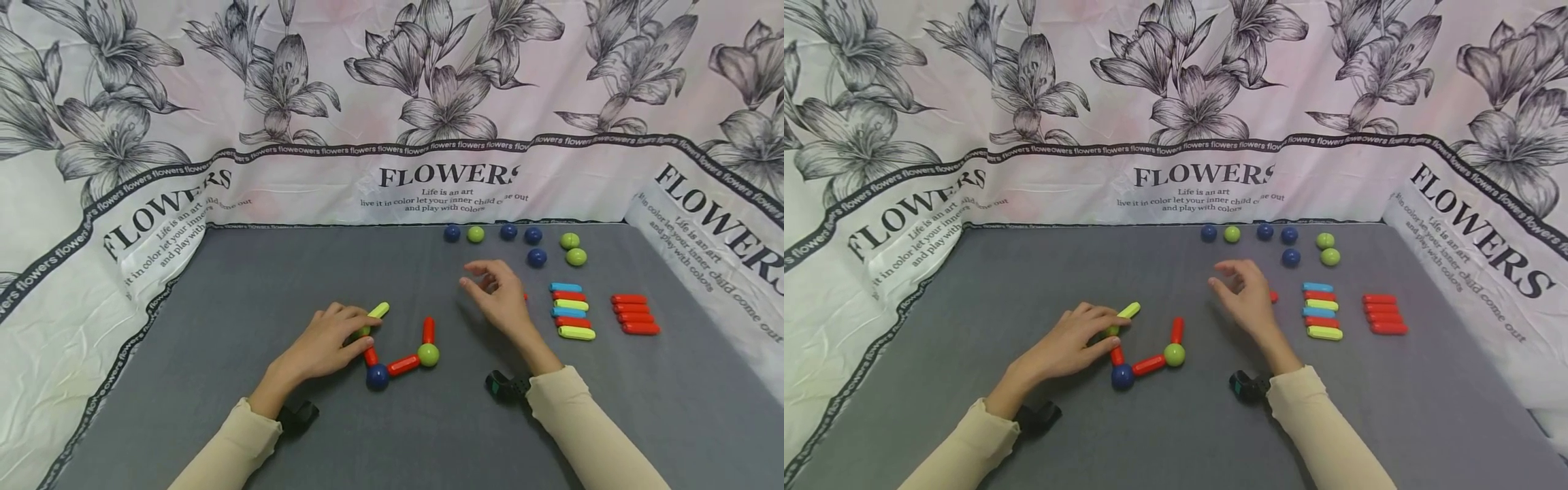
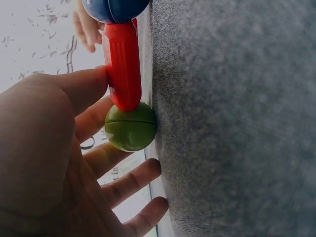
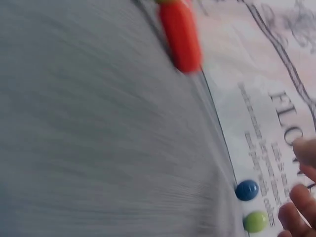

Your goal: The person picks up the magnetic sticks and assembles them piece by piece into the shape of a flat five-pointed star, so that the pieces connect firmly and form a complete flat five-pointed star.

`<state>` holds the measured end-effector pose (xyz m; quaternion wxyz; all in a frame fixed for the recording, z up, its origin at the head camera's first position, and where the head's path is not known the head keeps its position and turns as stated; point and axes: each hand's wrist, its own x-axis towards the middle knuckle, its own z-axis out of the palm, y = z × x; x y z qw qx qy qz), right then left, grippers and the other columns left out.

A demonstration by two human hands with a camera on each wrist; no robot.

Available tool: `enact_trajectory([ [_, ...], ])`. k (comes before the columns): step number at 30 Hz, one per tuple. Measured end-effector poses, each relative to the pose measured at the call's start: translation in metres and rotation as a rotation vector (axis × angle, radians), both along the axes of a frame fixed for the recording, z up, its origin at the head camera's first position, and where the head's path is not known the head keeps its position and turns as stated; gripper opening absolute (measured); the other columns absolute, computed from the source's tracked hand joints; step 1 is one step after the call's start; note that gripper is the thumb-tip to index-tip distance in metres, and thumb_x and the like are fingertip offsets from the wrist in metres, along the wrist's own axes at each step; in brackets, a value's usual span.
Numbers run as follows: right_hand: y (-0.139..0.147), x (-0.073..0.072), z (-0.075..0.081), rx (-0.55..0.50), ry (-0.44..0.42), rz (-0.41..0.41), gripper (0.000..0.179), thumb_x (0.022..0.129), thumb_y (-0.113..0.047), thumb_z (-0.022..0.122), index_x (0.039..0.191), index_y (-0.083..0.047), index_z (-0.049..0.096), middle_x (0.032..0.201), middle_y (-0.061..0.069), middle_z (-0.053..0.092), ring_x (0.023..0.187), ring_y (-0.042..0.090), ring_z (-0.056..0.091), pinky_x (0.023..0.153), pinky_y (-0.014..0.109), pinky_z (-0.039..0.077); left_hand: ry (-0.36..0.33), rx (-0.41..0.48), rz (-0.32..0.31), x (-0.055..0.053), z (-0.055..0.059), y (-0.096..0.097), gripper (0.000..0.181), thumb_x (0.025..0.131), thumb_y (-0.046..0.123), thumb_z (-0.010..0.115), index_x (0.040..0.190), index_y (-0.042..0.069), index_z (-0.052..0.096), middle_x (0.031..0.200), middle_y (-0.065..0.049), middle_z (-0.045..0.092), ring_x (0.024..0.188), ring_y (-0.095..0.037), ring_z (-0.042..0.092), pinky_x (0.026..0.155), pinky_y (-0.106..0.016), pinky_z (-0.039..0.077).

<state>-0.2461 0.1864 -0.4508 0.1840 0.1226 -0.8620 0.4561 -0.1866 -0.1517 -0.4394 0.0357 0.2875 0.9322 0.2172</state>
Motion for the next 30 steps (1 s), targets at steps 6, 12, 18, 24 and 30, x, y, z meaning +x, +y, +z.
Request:
enact_trajectory([
  [6,0.013,-0.043,0.009,-0.008,-0.037,-0.193,0.032,0.092,-0.016,0.075,0.12,0.0,0.069,0.115,0.022,0.065,0.096,0.037,0.062,0.085,0.04,0.048,-0.006,0.0,0.004,0.0,0.0,-0.001,0.038,0.102,0.039,0.06,0.139,0.027,0.064,0.141,-0.002,0.06,0.128,-0.025,0.05,0.101,-0.05,0.038],
  [12,0.024,-0.072,0.016,0.023,-0.266,-0.198,0.046,0.097,-0.023,0.07,0.138,-0.004,0.06,0.134,0.024,0.061,0.12,0.042,0.061,0.1,0.055,0.049,-0.008,-0.001,0.004,0.001,0.001,-0.001,0.038,0.102,0.038,0.06,0.138,0.027,0.064,0.141,-0.002,0.061,0.128,-0.026,0.051,0.101,-0.051,0.038],
  [18,0.022,-0.087,0.02,0.044,-0.4,-0.161,0.057,0.098,-0.023,0.067,0.15,-0.008,0.048,0.149,0.025,0.05,0.138,0.043,0.047,0.107,0.057,0.043,-0.009,-0.004,0.006,0.002,0.001,-0.002,0.038,0.103,0.038,0.06,0.138,0.027,0.064,0.142,-0.002,0.06,0.127,-0.026,0.051,0.102,-0.051,0.038],
  [24,0.024,-0.098,0.018,0.072,-0.474,-0.088,0.064,0.101,-0.021,0.06,0.159,-0.012,0.035,0.157,0.029,0.037,0.145,0.048,0.035,0.115,0.061,0.034,0.004,-0.009,-0.005,0.001,0.0,-0.002,0.037,0.103,0.04,0.059,0.137,0.028,0.065,0.141,-0.002,0.06,0.127,-0.025,0.051,0.102,-0.05,0.038],
  [30,0.027,-0.108,0.017,0.152,-0.478,-0.012,0.063,0.102,-0.015,0.057,0.16,-0.01,0.033,0.156,0.031,0.037,0.143,0.047,0.04,0.113,0.058,0.038,0.003,-0.013,-0.007,0.0,0.0,-0.001,0.035,0.103,0.039,0.059,0.136,0.028,0.066,0.139,-0.003,0.06,0.127,-0.026,0.05,0.102,-0.051,0.038],
])
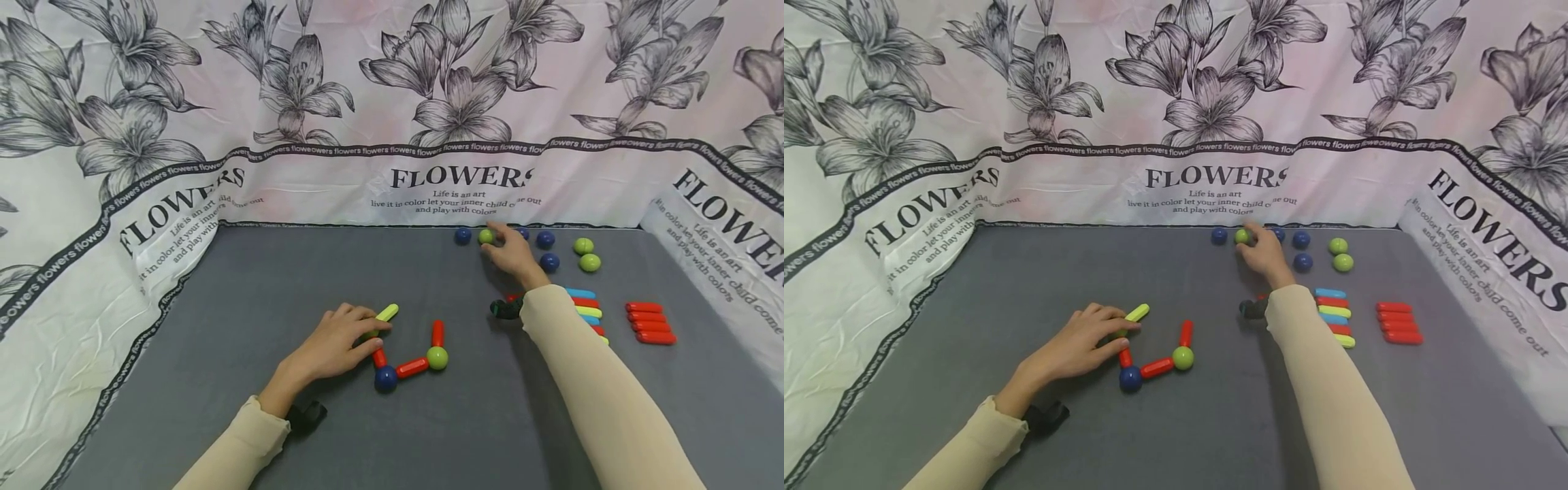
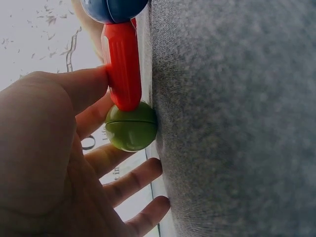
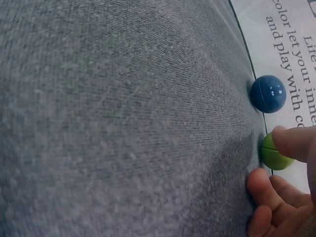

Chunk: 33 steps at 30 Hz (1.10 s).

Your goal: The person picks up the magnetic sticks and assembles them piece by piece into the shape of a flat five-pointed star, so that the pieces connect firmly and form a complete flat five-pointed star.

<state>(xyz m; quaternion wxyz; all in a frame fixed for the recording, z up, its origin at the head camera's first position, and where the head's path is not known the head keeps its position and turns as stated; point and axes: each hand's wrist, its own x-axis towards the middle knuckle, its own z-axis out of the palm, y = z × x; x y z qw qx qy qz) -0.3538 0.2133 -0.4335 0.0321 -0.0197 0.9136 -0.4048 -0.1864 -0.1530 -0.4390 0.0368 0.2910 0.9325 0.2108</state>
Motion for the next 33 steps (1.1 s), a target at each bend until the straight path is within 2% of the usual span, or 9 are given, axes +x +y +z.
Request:
enact_trajectory([
  [5,-0.001,-0.002,-0.004,0.08,0.069,-0.005,0.051,0.098,-0.016,0.062,0.147,-0.006,0.049,0.146,0.033,0.049,0.134,0.047,0.047,0.109,0.058,0.039,-0.001,0.011,0.006,0.0,0.0,0.001,0.035,0.103,0.039,0.059,0.135,0.027,0.066,0.133,-0.001,0.062,0.127,-0.025,0.05,0.101,-0.05,0.038],
  [8,-0.002,0.0,-0.007,0.11,0.099,-0.026,0.046,0.097,-0.018,0.064,0.139,-0.003,0.053,0.139,0.033,0.054,0.127,0.047,0.052,0.104,0.057,0.041,0.006,0.034,0.014,0.0,-0.001,0.003,0.033,0.102,0.037,0.061,0.133,0.026,0.067,0.13,0.001,0.063,0.124,-0.024,0.051,0.099,-0.049,0.039],
  [11,-0.004,0.003,-0.008,0.093,0.092,-0.047,0.044,0.097,-0.018,0.064,0.137,-0.003,0.053,0.134,0.032,0.059,0.12,0.044,0.058,0.099,0.054,0.045,0.018,0.065,0.052,0.0,-0.002,0.005,0.031,0.101,0.037,0.063,0.13,0.025,0.067,0.128,0.002,0.066,0.121,-0.024,0.054,0.096,-0.047,0.041],
  [15,-0.008,0.009,-0.006,0.072,0.073,-0.069,0.045,0.097,-0.022,0.066,0.136,-0.003,0.053,0.128,0.029,0.063,0.108,0.039,0.061,0.09,0.046,0.048,0.019,0.095,0.198,-0.001,-0.005,0.01,0.038,0.097,0.04,0.068,0.13,0.021,0.065,0.11,0.004,0.069,0.103,-0.019,0.055,0.09,-0.042,0.041],
  [19,-0.011,0.013,-0.007,0.065,0.107,-0.101,0.044,0.097,-0.024,0.067,0.134,-0.005,0.055,0.119,0.025,0.065,0.098,0.034,0.061,0.08,0.038,0.046,-0.004,0.107,0.367,0.001,-0.005,0.018,0.047,0.091,0.047,0.072,0.126,0.016,0.068,0.086,0.005,0.063,0.084,-0.016,0.048,0.079,-0.037,0.034],
  [22,-0.015,0.016,-0.01,0.034,0.186,-0.13,0.041,0.096,-0.026,0.067,0.13,-0.005,0.058,0.112,0.023,0.068,0.092,0.032,0.064,0.072,0.032,0.047,-0.003,0.108,0.441,0.002,-0.007,0.023,0.044,0.088,0.052,0.073,0.113,0.016,0.074,0.084,0.005,0.064,0.08,-0.017,0.045,0.075,-0.036,0.03],
  [25,-0.023,0.019,-0.01,-0.012,0.27,-0.15,0.039,0.094,-0.028,0.069,0.128,-0.008,0.062,0.109,0.019,0.07,0.088,0.027,0.066,0.067,0.028,0.048,0.011,0.114,0.481,0.002,-0.009,0.028,0.038,0.085,0.053,0.075,0.098,0.017,0.075,0.086,0.006,0.068,0.08,-0.018,0.044,0.074,-0.037,0.029],
  [28,-0.034,0.024,-0.007,-0.065,0.31,-0.064,0.038,0.094,-0.027,0.071,0.127,-0.01,0.064,0.111,0.018,0.07,0.083,0.022,0.064,0.065,0.026,0.047,0.021,0.118,0.51,0.001,-0.012,0.03,0.032,0.085,0.05,0.075,0.091,0.019,0.073,0.084,0.005,0.068,0.08,-0.019,0.044,0.074,-0.039,0.028],
  [33,-0.056,0.037,0.0,-0.136,0.259,0.251,0.038,0.093,-0.019,0.075,0.127,-0.007,0.065,0.108,0.016,0.068,0.078,0.018,0.058,0.066,0.027,0.046,0.019,0.17,0.533,-0.002,-0.016,0.03,0.023,0.084,0.043,0.076,0.087,0.02,0.072,0.079,0.005,0.065,0.081,-0.02,0.045,0.077,-0.043,0.028],
])
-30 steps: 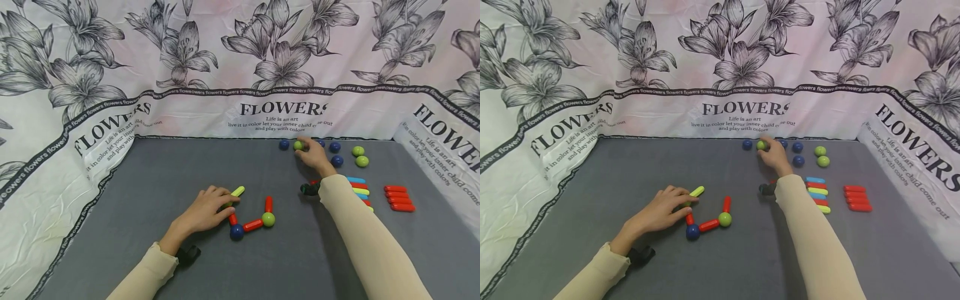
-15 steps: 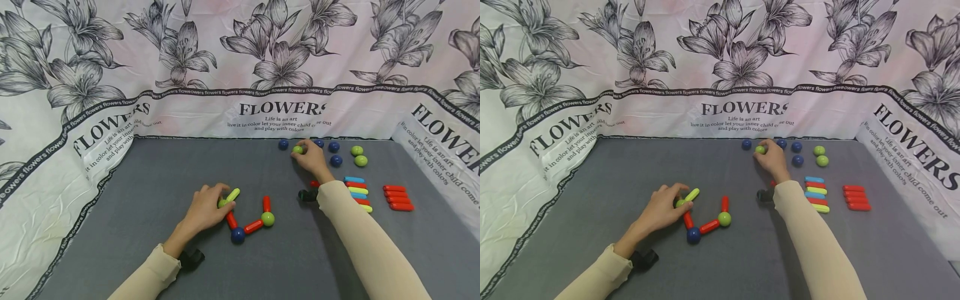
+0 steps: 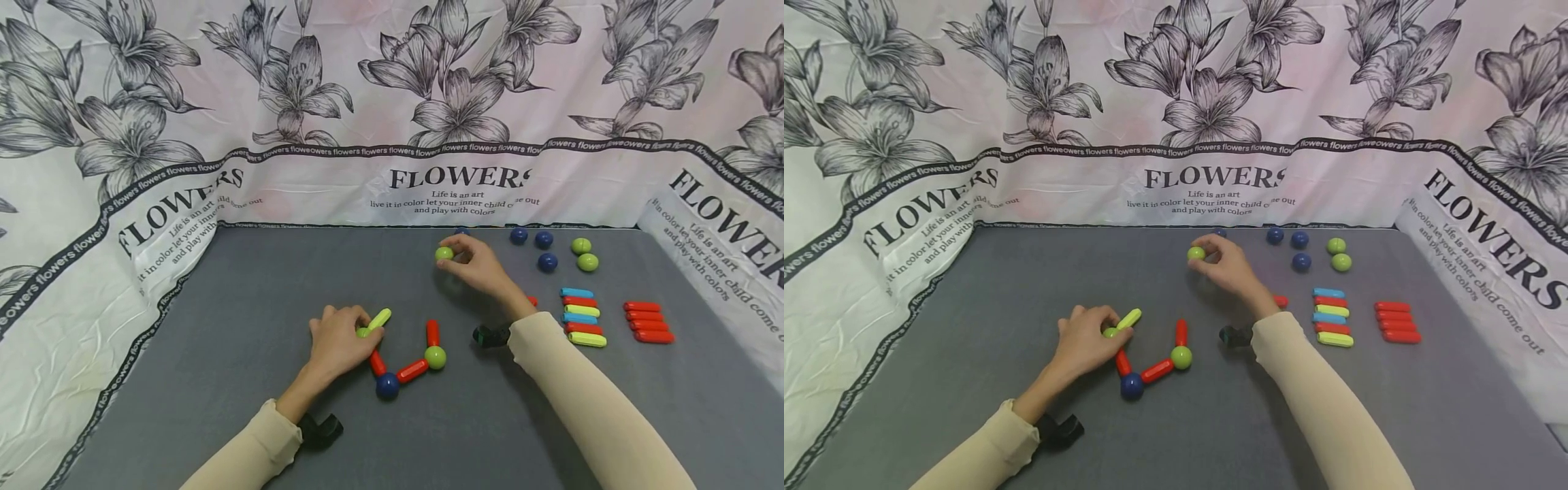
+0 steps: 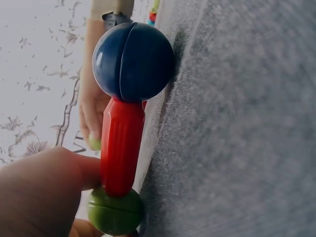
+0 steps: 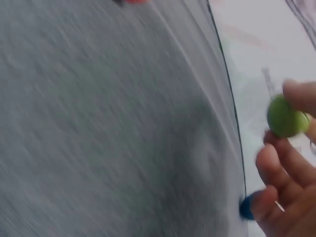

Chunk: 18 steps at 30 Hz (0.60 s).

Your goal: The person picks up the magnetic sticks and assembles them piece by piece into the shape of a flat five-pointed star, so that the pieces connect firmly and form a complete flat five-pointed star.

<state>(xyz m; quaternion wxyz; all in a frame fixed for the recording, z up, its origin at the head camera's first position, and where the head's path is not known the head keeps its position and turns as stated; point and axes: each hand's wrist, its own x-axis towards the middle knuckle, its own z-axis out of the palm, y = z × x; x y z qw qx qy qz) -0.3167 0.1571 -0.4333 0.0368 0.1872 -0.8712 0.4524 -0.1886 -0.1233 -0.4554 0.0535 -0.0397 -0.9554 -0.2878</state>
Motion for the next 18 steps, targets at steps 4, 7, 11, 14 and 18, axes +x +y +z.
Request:
enact_trajectory([
  [4,-0.015,0.01,0.0,0.008,-0.043,0.216,0.039,0.092,-0.015,0.076,0.128,-0.003,0.065,0.11,0.014,0.07,0.079,0.019,0.059,0.069,0.028,0.047,0.022,0.103,-0.03,-0.005,-0.006,-0.003,0.019,0.084,0.041,0.078,0.085,0.022,0.071,0.076,0.007,0.062,0.082,-0.019,0.045,0.083,-0.047,0.025],
  [7,-0.023,0.017,-0.002,-0.001,-0.085,0.324,0.04,0.092,-0.013,0.076,0.129,-0.003,0.065,0.113,0.012,0.07,0.082,0.02,0.06,0.071,0.028,0.049,0.035,0.199,-0.058,-0.009,-0.011,-0.006,0.017,0.084,0.039,0.081,0.086,0.024,0.072,0.077,0.008,0.064,0.083,-0.017,0.046,0.086,-0.047,0.022],
  [11,-0.03,0.024,-0.004,-0.036,-0.153,0.404,0.041,0.092,-0.012,0.076,0.131,-0.003,0.064,0.115,0.011,0.069,0.087,0.023,0.062,0.075,0.028,0.051,0.035,0.274,-0.081,-0.01,-0.013,-0.009,0.017,0.083,0.038,0.082,0.087,0.025,0.073,0.079,0.008,0.066,0.084,-0.017,0.046,0.088,-0.046,0.019],
  [14,-0.035,0.028,-0.006,-0.058,-0.189,0.432,0.042,0.092,-0.011,0.076,0.132,-0.004,0.064,0.117,0.01,0.069,0.091,0.024,0.063,0.078,0.029,0.052,0.03,0.287,-0.089,-0.011,-0.014,-0.01,0.016,0.084,0.038,0.082,0.088,0.025,0.073,0.079,0.008,0.066,0.085,-0.018,0.045,0.088,-0.046,0.018],
  [18,-0.04,0.031,-0.01,-0.072,-0.225,0.455,0.043,0.093,-0.011,0.075,0.133,-0.004,0.064,0.121,0.01,0.068,0.093,0.024,0.064,0.08,0.03,0.053,0.026,0.289,-0.095,-0.011,-0.015,-0.01,0.016,0.085,0.039,0.081,0.09,0.025,0.074,0.08,0.009,0.066,0.084,-0.018,0.045,0.088,-0.047,0.017],
])
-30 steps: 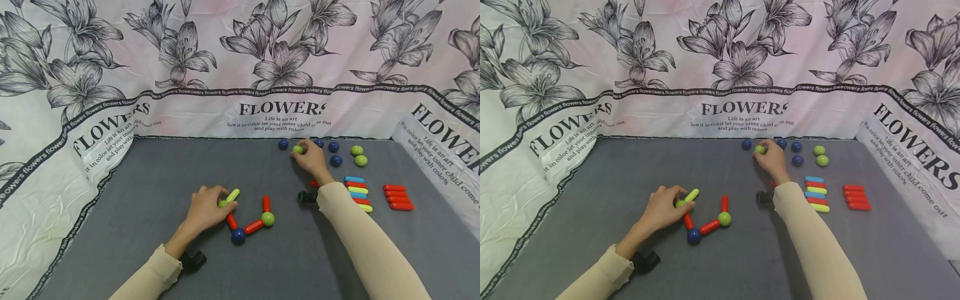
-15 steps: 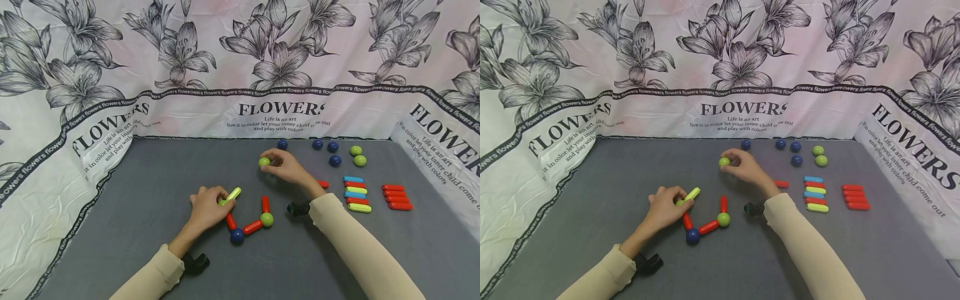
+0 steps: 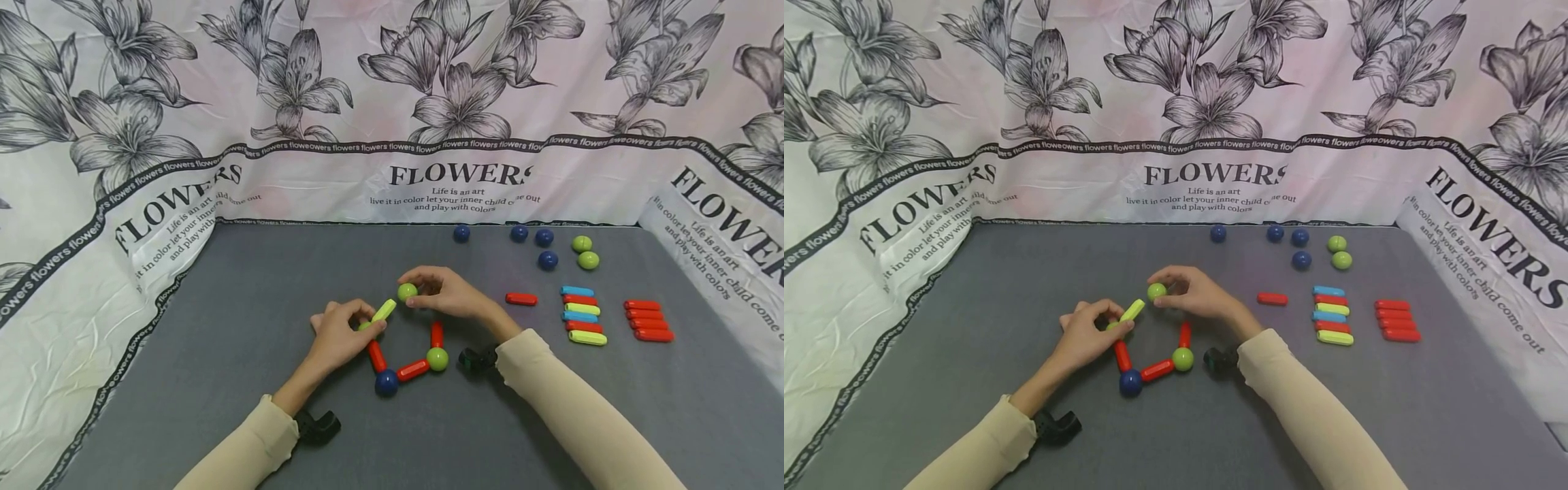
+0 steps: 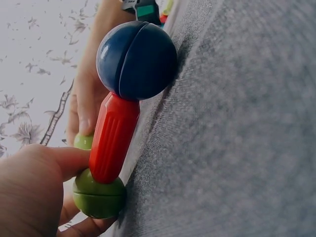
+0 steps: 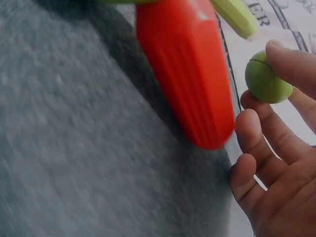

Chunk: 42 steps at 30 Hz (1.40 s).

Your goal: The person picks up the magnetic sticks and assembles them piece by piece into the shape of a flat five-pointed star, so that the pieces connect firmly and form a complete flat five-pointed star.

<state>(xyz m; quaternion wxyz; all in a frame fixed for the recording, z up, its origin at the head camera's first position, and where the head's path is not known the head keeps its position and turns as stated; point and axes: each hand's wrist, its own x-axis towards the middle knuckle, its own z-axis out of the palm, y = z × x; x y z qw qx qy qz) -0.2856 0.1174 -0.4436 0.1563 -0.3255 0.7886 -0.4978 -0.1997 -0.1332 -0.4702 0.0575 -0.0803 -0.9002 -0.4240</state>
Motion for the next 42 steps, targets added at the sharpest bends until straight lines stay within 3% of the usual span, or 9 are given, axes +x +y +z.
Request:
enact_trajectory([
  [9,-0.008,0.007,-0.001,-0.003,-0.04,0.026,0.043,0.095,-0.01,0.072,0.136,-0.003,0.062,0.12,0.013,0.069,0.089,0.022,0.065,0.078,0.029,0.053,0.01,-0.009,-0.011,0.0,0.0,0.001,0.015,0.087,0.038,0.08,0.092,0.025,0.076,0.076,0.009,0.063,0.083,-0.018,0.044,0.085,-0.046,0.016],
  [15,-0.004,0.01,0.0,0.015,0.013,-0.01,0.045,0.096,-0.012,0.071,0.139,-0.003,0.059,0.127,0.015,0.067,0.09,0.02,0.066,0.078,0.028,0.053,0.008,-0.003,-0.012,0.0,0.0,0.0,0.014,0.087,0.038,0.08,0.092,0.025,0.076,0.076,0.008,0.063,0.086,-0.018,0.044,0.087,-0.046,0.016],
  [20,0.009,0.019,0.003,0.103,0.071,-0.151,0.036,0.096,-0.017,0.07,0.129,-0.003,0.065,0.1,0.011,0.068,0.073,0.014,0.057,0.065,0.026,0.047,0.012,0.001,-0.005,0.001,-0.001,0.0,0.014,0.087,0.037,0.08,0.092,0.024,0.077,0.077,0.008,0.064,0.086,-0.018,0.045,0.088,-0.045,0.016],
  [23,0.02,0.025,0.003,0.159,0.061,-0.185,0.027,0.097,-0.02,0.07,0.119,-0.004,0.07,0.082,0.008,0.065,0.061,0.011,0.051,0.058,0.026,0.043,0.019,0.0,0.0,0.002,-0.001,0.0,0.014,0.086,0.037,0.08,0.091,0.024,0.077,0.079,0.007,0.064,0.086,-0.019,0.044,0.089,-0.045,0.016],
  [27,0.034,0.032,0.001,0.201,0.045,-0.158,0.02,0.098,-0.022,0.068,0.113,-0.009,0.073,0.073,0.005,0.064,0.056,0.01,0.049,0.054,0.026,0.041,0.028,-0.047,0.027,0.002,-0.001,0.001,0.015,0.086,0.038,0.079,0.089,0.024,0.077,0.081,0.004,0.06,0.085,-0.02,0.042,0.086,-0.046,0.018],
  [32,0.039,0.04,-0.005,0.22,0.056,-0.1,0.021,0.097,-0.024,0.07,0.115,-0.013,0.074,0.082,-0.001,0.066,0.062,0.009,0.053,0.058,0.024,0.043,0.025,-0.13,0.078,0.005,0.0,0.003,0.02,0.086,0.042,0.076,0.087,0.022,0.076,0.078,0.001,0.053,0.082,-0.021,0.04,0.081,-0.046,0.02],
  [42,0.04,0.05,-0.013,0.18,0.089,-0.088,0.024,0.096,-0.022,0.072,0.117,-0.011,0.074,0.089,-0.001,0.067,0.064,0.008,0.051,0.059,0.023,0.042,0.04,-0.156,0.071,0.006,0.003,0.004,0.02,0.09,0.042,0.072,0.091,0.022,0.076,0.075,0.003,0.051,0.08,-0.02,0.04,0.08,-0.046,0.019],
])
